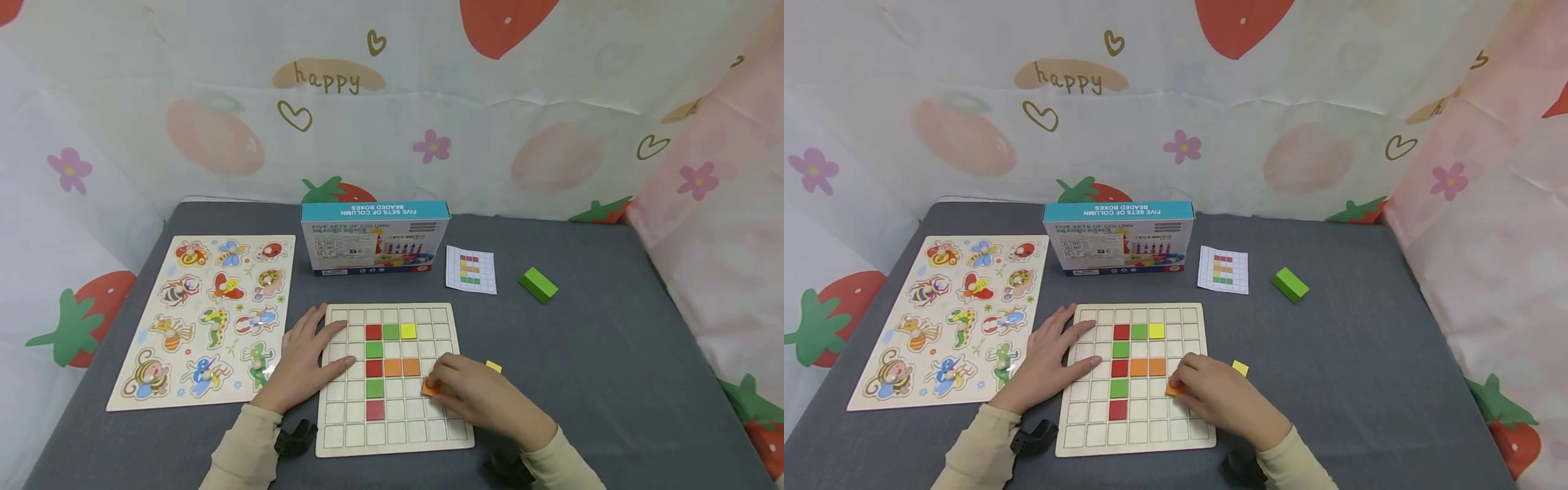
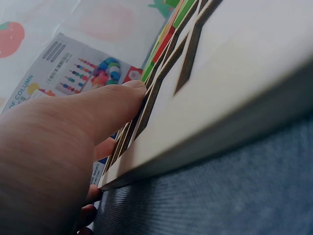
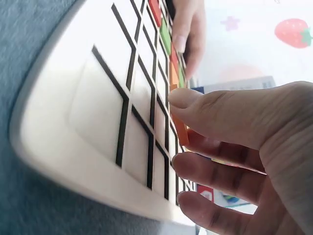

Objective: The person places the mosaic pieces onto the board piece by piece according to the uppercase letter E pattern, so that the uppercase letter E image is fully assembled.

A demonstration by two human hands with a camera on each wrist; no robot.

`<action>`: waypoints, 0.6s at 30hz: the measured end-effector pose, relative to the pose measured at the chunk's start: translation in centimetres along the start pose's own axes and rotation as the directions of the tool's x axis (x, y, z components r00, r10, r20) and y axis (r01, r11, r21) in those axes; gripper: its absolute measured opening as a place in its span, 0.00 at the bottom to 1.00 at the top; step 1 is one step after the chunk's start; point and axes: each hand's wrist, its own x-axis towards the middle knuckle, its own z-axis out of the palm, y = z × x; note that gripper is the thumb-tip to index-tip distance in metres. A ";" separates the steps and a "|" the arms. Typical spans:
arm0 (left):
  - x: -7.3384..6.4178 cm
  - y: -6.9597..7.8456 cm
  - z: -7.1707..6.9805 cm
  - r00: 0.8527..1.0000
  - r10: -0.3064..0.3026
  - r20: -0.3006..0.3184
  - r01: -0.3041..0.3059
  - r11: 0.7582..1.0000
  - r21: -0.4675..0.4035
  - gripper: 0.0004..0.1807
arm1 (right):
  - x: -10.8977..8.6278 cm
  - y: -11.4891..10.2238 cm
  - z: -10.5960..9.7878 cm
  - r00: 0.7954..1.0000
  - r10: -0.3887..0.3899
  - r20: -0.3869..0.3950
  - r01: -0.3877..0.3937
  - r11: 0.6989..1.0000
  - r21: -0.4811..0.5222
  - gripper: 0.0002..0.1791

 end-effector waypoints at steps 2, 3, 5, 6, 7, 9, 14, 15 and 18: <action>0.0 0.0 0.0 1.000 -0.003 0.002 0.003 1.000 0.001 0.37 | 0.1 -0.2 0.1 1.000 -0.015 -0.003 0.015 1.000 0.005 0.09; 0.0 0.1 0.0 1.000 -0.003 0.003 0.003 1.000 0.003 0.37 | 0.2 -0.3 0.2 1.000 -0.021 -0.004 0.021 1.000 0.005 0.09; 0.1 0.1 0.0 1.000 -0.006 0.005 0.006 1.000 0.007 0.37 | 0.3 -0.5 0.4 1.000 -0.029 -0.002 0.029 0.999 0.013 0.08; 0.1 0.1 0.0 1.000 -0.007 0.007 0.007 1.000 0.007 0.37 | 0.4 -0.6 0.4 1.000 -0.031 0.002 0.031 0.999 0.014 0.08; 0.1 0.2 0.0 1.000 -0.008 0.008 0.008 1.000 0.007 0.37 | 0.4 -0.7 0.5 0.999 -0.034 0.004 0.034 0.999 0.013 0.08; 0.1 0.2 0.0 1.000 -0.010 0.009 0.010 1.000 0.007 0.37 | 0.5 -0.9 0.7 0.999 -0.040 0.008 0.040 0.999 0.008 0.09; 0.1 0.2 0.0 1.000 -0.010 0.009 0.009 1.000 0.012 0.37 | 0.9 -1.4 1.1 0.999 -0.032 0.024 0.032 0.999 -0.005 0.11; 0.1 0.2 0.0 1.000 -0.011 0.009 0.010 1.000 0.012 0.37 | 1.0 -1.5 1.1 0.999 -0.027 0.031 0.027 1.000 -0.007 0.12; 0.1 0.2 0.0 1.000 -0.013 0.009 0.013 1.000 0.011 0.37 | 1.4 -1.8 1.3 0.998 -0.020 0.061 0.020 1.000 0.000 0.12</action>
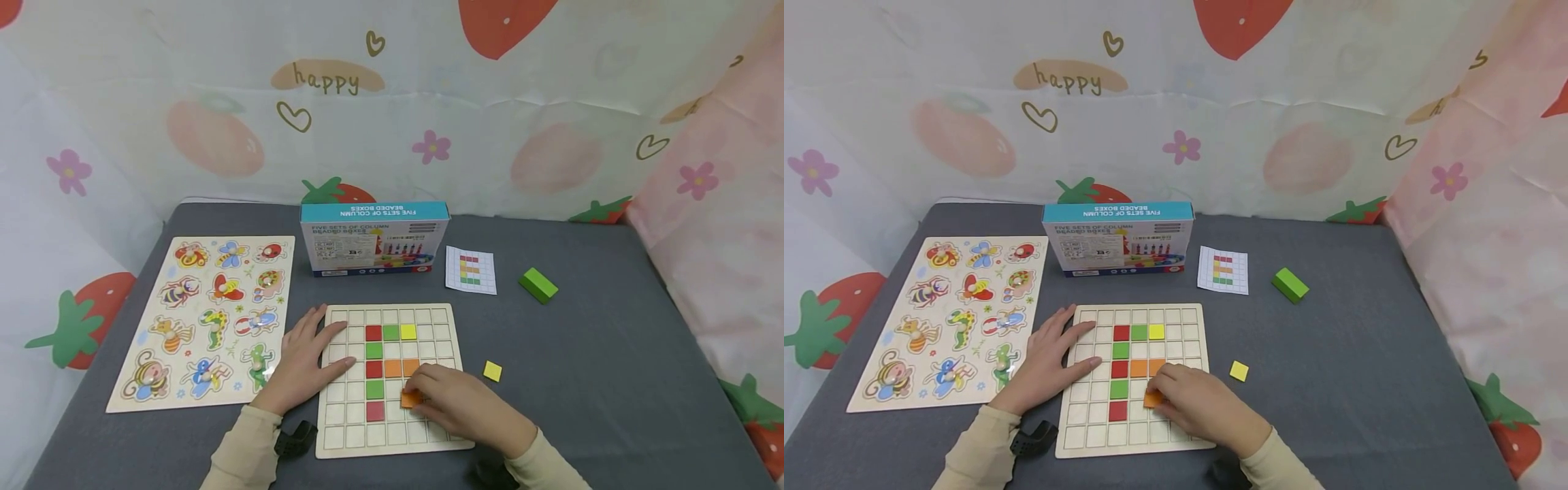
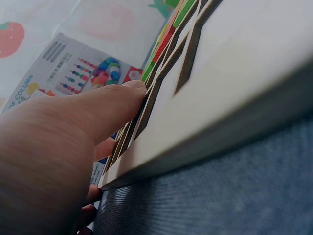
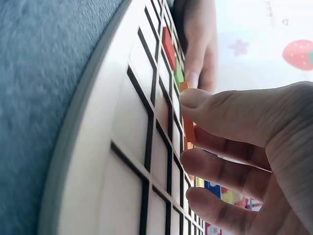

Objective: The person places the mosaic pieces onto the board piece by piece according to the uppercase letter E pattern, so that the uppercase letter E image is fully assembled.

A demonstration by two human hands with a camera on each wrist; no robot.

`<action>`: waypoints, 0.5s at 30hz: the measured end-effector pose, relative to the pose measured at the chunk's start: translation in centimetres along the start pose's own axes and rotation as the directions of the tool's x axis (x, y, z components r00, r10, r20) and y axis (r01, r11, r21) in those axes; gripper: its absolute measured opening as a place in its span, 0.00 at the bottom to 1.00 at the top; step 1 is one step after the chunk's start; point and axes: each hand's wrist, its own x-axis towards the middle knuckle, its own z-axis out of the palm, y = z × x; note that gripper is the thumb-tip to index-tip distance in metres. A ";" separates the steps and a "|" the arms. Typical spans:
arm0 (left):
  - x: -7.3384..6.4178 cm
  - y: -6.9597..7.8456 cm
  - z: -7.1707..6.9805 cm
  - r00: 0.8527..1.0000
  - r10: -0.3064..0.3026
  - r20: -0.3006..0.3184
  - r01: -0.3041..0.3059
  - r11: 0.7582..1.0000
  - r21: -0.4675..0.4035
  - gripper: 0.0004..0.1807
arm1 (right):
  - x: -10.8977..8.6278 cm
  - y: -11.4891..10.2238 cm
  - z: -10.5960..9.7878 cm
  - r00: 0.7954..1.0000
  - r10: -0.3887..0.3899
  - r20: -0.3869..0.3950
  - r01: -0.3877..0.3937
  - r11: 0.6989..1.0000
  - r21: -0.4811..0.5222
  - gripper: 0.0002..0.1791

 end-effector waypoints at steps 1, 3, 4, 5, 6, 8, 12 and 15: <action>0.0 0.0 0.0 1.000 -0.001 0.000 0.001 1.000 -0.001 0.37 | 0.1 -0.1 0.0 1.000 -0.001 0.011 0.001 1.000 0.002 0.13; 0.0 0.0 0.0 1.000 -0.004 0.002 0.004 1.000 -0.003 0.37 | 0.3 -0.3 0.1 1.000 -0.010 0.026 0.010 1.000 0.004 0.13; 0.0 0.0 0.0 1.000 -0.003 0.002 0.003 1.000 -0.002 0.37 | 0.3 -0.4 0.2 0.999 -0.017 0.030 0.017 1.000 0.006 0.13; 0.0 0.0 0.0 1.000 -0.003 0.003 0.003 1.000 -0.001 0.37 | 0.4 -0.5 0.3 0.999 -0.026 0.031 0.026 1.000 0.002 0.13; 0.0 0.0 0.0 1.000 -0.003 0.003 0.003 1.000 -0.001 0.37 | 0.4 -0.6 0.4 0.999 -0.035 0.029 0.035 0.999 -0.001 0.12; 0.0 -0.1 0.0 1.000 -0.002 0.001 0.002 1.000 -0.002 0.37 | 0.6 -0.7 0.6 0.998 -0.053 0.024 0.053 0.999 -0.007 0.12; 0.0 -0.1 0.0 1.000 0.002 -0.003 -0.002 1.000 -0.001 0.37 | 0.7 -1.0 0.9 0.997 -0.081 0.011 0.081 0.997 0.000 0.11; 0.0 0.0 0.0 1.000 0.002 -0.002 -0.002 1.000 -0.003 0.37 | 0.8 -1.1 1.0 0.995 -0.102 -0.001 0.102 0.995 0.000 0.10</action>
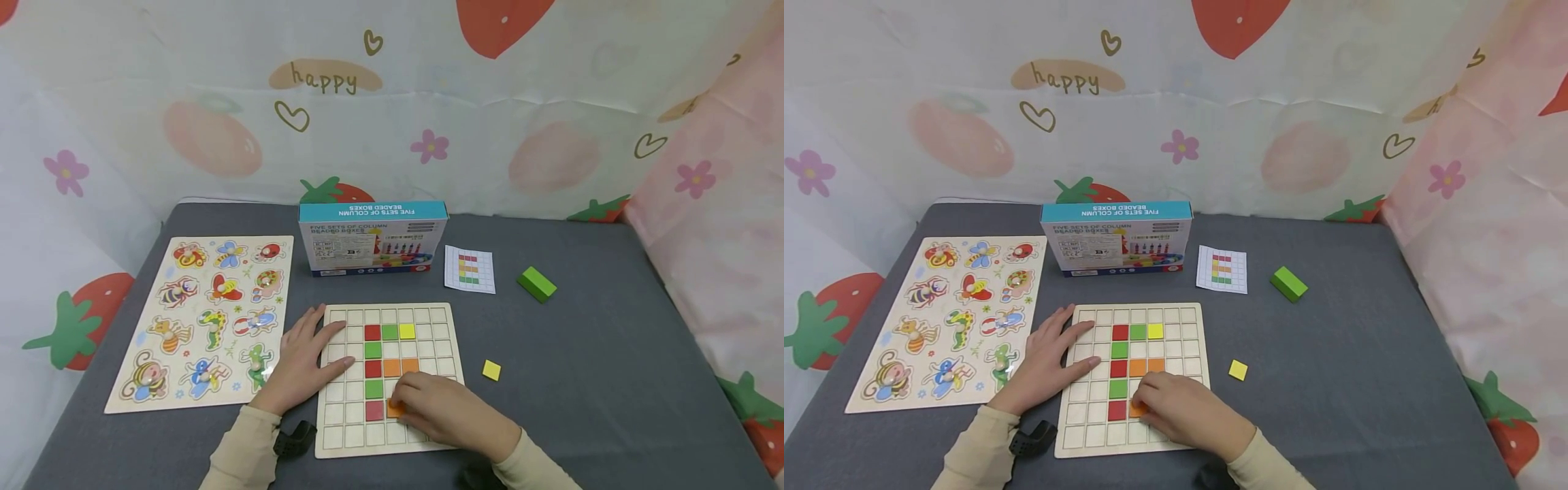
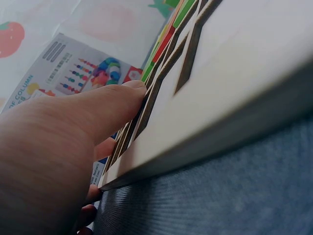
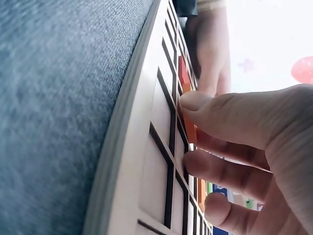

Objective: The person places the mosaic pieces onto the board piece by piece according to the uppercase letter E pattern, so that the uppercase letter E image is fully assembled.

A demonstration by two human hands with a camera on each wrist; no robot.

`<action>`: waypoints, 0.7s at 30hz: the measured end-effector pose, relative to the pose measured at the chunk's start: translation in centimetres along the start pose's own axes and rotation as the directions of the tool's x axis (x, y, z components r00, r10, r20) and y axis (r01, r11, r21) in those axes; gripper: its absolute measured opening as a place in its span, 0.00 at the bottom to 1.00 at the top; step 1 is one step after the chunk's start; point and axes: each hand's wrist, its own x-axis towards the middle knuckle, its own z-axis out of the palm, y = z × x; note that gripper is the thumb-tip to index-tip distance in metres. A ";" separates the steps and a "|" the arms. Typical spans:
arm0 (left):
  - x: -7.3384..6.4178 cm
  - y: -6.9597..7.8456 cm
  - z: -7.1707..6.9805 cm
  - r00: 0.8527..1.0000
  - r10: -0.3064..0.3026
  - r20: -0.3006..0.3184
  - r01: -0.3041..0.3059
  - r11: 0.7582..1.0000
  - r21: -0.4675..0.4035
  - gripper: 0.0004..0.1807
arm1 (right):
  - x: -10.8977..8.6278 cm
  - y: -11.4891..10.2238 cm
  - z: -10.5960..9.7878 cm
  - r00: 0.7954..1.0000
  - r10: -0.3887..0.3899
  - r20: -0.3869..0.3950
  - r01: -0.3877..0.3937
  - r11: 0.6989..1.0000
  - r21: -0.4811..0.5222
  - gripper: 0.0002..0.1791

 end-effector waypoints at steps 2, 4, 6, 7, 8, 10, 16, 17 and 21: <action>0.0 0.0 0.0 1.000 -0.001 0.000 0.001 1.000 0.001 0.37 | 0.0 0.0 0.1 1.000 -0.013 -0.009 0.013 1.000 -0.009 0.09; 0.0 0.0 0.0 1.000 -0.003 -0.001 0.003 1.000 0.004 0.37 | 0.1 0.0 0.2 1.000 -0.020 -0.012 0.020 1.000 -0.020 0.08; 0.0 0.0 0.0 1.000 -0.006 0.000 0.006 1.000 0.006 0.37 | 0.1 0.0 0.3 1.000 -0.024 -0.012 0.023 0.999 -0.031 0.08; 0.1 0.1 -0.1 1.000 -0.007 0.000 0.007 1.000 0.008 0.37 | 0.1 0.0 0.4 1.000 -0.026 -0.013 0.026 0.999 -0.035 0.08; 0.1 0.1 -0.1 1.000 -0.009 0.000 0.009 1.000 0.008 0.37 | 0.1 -0.1 0.4 0.999 -0.028 -0.015 0.028 0.999 -0.039 0.08; 0.1 0.1 -0.1 1.000 -0.013 0.001 0.013 1.000 0.005 0.37 | 0.1 -0.1 0.4 0.999 -0.032 -0.017 0.031 0.999 -0.044 0.08; 0.1 0.1 -0.1 1.000 -0.014 0.000 0.014 1.000 0.007 0.37 | 0.2 -0.1 0.5 0.999 -0.033 -0.020 0.032 0.999 -0.040 0.08; 0.1 0.1 -0.1 1.000 -0.013 0.000 0.013 1.000 0.007 0.37 | 0.2 -0.1 0.5 0.999 -0.033 -0.021 0.032 0.999 -0.042 0.08; 0.1 0.0 0.0 1.000 -0.014 0.003 0.014 1.000 0.012 0.37 | 0.2 -0.1 0.5 0.999 -0.033 -0.027 0.032 0.999 -0.041 0.07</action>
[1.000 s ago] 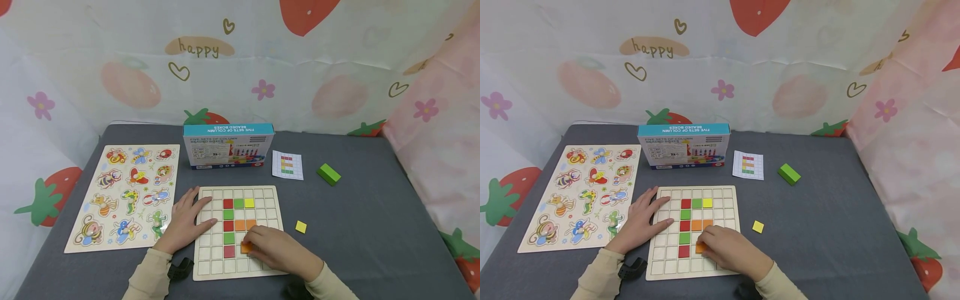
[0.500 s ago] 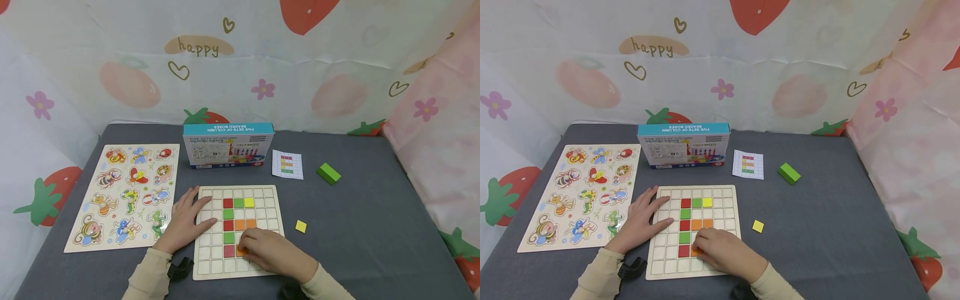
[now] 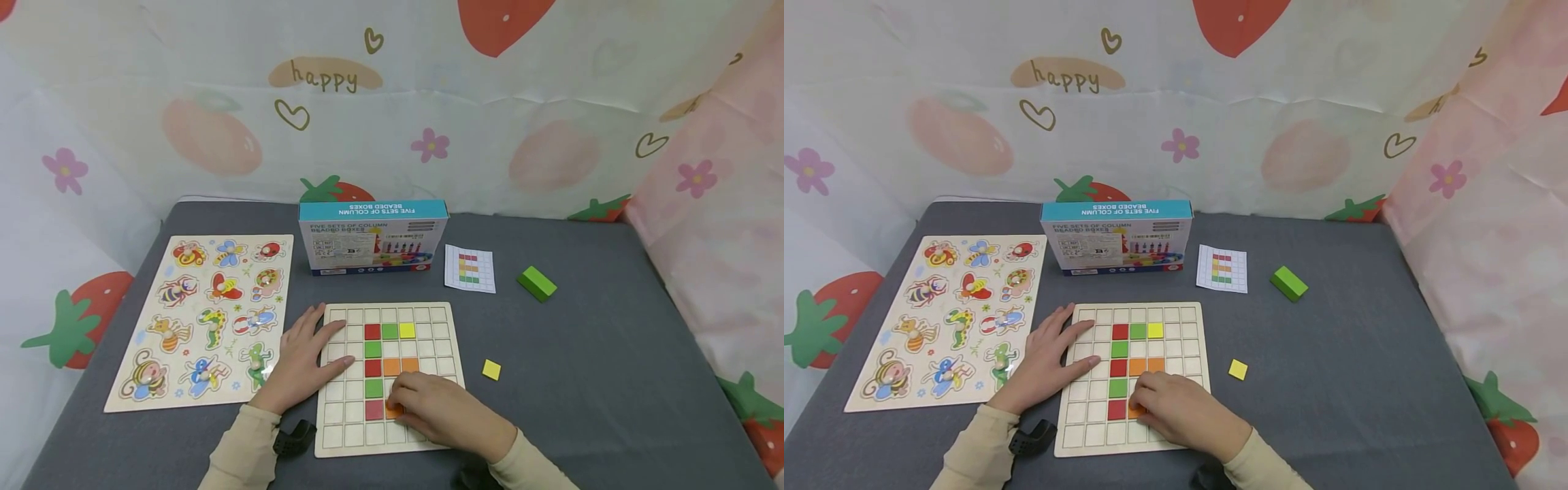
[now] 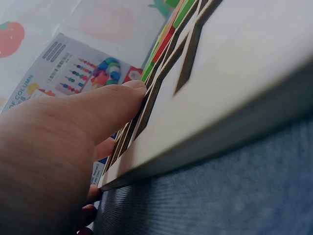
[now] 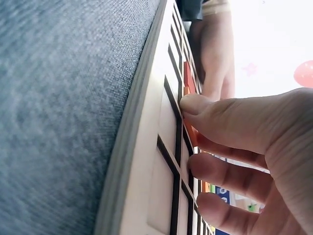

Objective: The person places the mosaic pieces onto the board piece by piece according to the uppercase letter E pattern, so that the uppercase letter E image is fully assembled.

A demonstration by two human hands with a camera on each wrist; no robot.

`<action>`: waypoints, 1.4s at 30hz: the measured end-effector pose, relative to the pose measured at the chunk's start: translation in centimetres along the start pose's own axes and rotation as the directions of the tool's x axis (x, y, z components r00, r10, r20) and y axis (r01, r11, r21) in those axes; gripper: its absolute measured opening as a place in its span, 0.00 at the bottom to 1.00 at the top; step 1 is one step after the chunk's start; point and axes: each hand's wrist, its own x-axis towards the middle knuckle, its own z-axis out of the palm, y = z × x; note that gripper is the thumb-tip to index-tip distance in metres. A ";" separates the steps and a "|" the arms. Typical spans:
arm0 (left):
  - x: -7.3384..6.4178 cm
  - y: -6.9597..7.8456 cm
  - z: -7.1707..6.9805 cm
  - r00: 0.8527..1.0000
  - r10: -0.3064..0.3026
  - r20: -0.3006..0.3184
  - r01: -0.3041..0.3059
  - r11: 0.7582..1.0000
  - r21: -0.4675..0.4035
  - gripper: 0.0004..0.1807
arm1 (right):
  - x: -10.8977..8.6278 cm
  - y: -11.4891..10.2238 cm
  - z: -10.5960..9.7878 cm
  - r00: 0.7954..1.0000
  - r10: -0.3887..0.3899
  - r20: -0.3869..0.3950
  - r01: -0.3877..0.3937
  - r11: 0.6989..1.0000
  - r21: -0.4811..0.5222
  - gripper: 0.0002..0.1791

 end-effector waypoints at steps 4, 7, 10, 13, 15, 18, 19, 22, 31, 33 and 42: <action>0.0 -0.1 0.0 1.000 0.000 -0.005 0.000 1.000 -0.002 0.37 | 0.1 0.0 -0.1 1.000 -0.003 0.001 0.003 1.000 0.001 0.08; 0.0 -0.2 0.0 1.000 0.004 -0.010 -0.004 1.000 -0.001 0.37 | 0.1 0.1 -0.2 1.000 0.004 0.006 -0.004 1.000 0.004 0.09; -0.1 -0.2 0.1 1.000 0.011 -0.012 -0.011 1.000 -0.004 0.38 | -0.1 0.5 -0.7 1.000 0.030 0.002 -0.030 0.999 0.014 0.08; -0.1 -0.2 0.1 1.000 0.015 -0.014 -0.015 1.000 -0.010 0.37 | -0.7 1.4 -1.5 0.998 0.063 -0.028 -0.063 0.998 0.015 0.08; -0.1 -0.1 0.1 1.000 0.016 -0.013 -0.016 1.000 -0.016 0.37 | -1.4 2.2 -2.2 0.995 0.084 -0.059 -0.084 0.996 0.005 0.08; -0.2 0.0 0.0 1.000 0.015 -0.008 -0.015 1.000 -0.028 0.37 | -2.6 3.4 -3.1 0.987 0.124 -0.105 -0.126 0.992 -0.018 0.10; -0.2 0.0 0.0 1.000 0.015 -0.005 -0.015 0.999 -0.029 0.37 | -3.0 3.7 -3.3 0.984 0.139 -0.115 -0.143 0.989 -0.027 0.11; -0.2 0.0 -0.1 1.000 0.015 -0.003 -0.015 0.999 -0.029 0.37 | -4.4 4.7 -4.1 0.973 0.183 -0.138 -0.192 0.980 -0.059 0.14; -0.1 -0.2 0.0 1.000 0.016 -0.004 -0.016 1.000 -0.019 0.38 | -7.4 6.6 -5.1 0.933 0.340 -0.114 -0.351 0.933 -0.085 0.16; -0.1 -0.2 0.1 1.000 0.018 -0.007 -0.018 1.000 -0.013 0.38 | -7.8 6.9 -5.1 0.929 0.356 -0.104 -0.364 0.928 -0.076 0.16; -0.1 -0.2 0.0 1.000 0.018 -0.011 -0.018 1.000 -0.013 0.37 | -8.6 7.2 -4.9 0.918 0.391 -0.068 -0.394 0.918 -0.050 0.15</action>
